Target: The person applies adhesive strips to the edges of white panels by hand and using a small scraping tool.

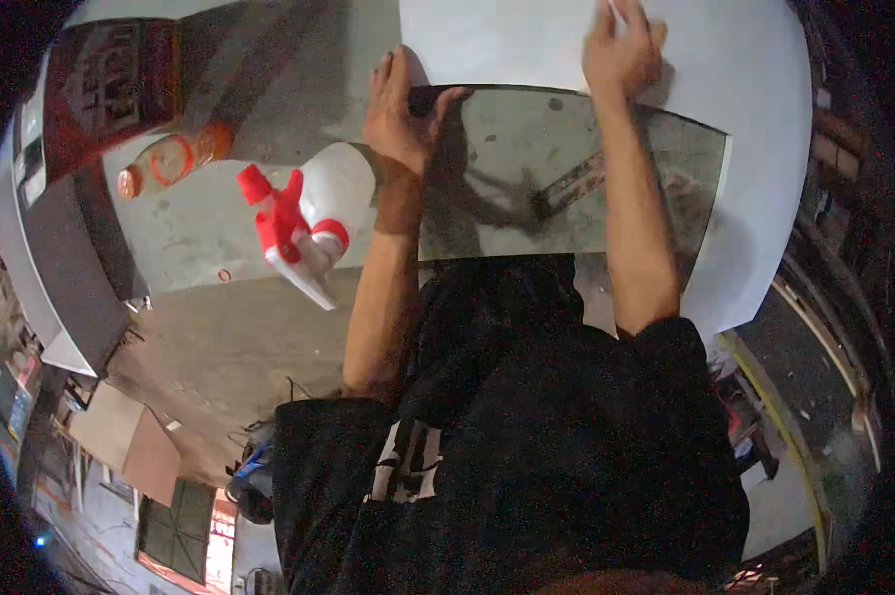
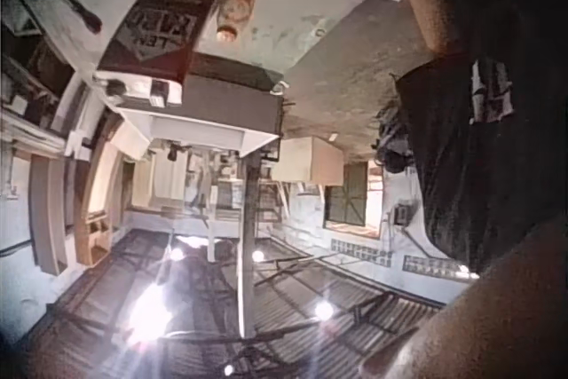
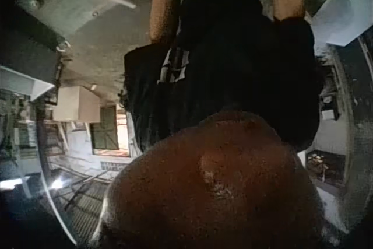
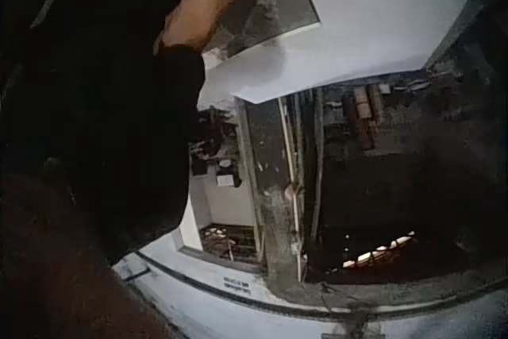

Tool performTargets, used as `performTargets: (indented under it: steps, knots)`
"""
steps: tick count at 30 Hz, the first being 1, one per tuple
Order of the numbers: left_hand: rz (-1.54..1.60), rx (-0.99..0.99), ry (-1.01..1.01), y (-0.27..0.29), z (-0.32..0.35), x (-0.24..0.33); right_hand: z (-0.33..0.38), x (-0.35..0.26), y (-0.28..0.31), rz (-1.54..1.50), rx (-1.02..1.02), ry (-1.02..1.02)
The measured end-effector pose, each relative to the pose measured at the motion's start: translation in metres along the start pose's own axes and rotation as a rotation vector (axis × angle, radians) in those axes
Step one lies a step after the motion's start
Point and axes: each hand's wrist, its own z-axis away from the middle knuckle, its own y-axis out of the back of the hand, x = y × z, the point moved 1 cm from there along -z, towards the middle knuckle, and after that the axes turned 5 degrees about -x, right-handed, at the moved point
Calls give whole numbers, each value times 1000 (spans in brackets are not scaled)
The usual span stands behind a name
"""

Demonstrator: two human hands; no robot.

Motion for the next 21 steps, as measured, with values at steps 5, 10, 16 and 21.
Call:
performTargets:
  steps: [5,10,16,21]
  knots:
    - [26,-36,23,-1,1,-2,90,-50,-2,-157,-197,25]
    - [106,-88,71,3,5,-7,26,-138,-40,-193,-170,281]
    - [185,19,114,5,8,-3,-14,-165,-65,-489,-134,82]
    - [212,67,56,8,5,-11,-22,-218,-112,-800,-485,-144]
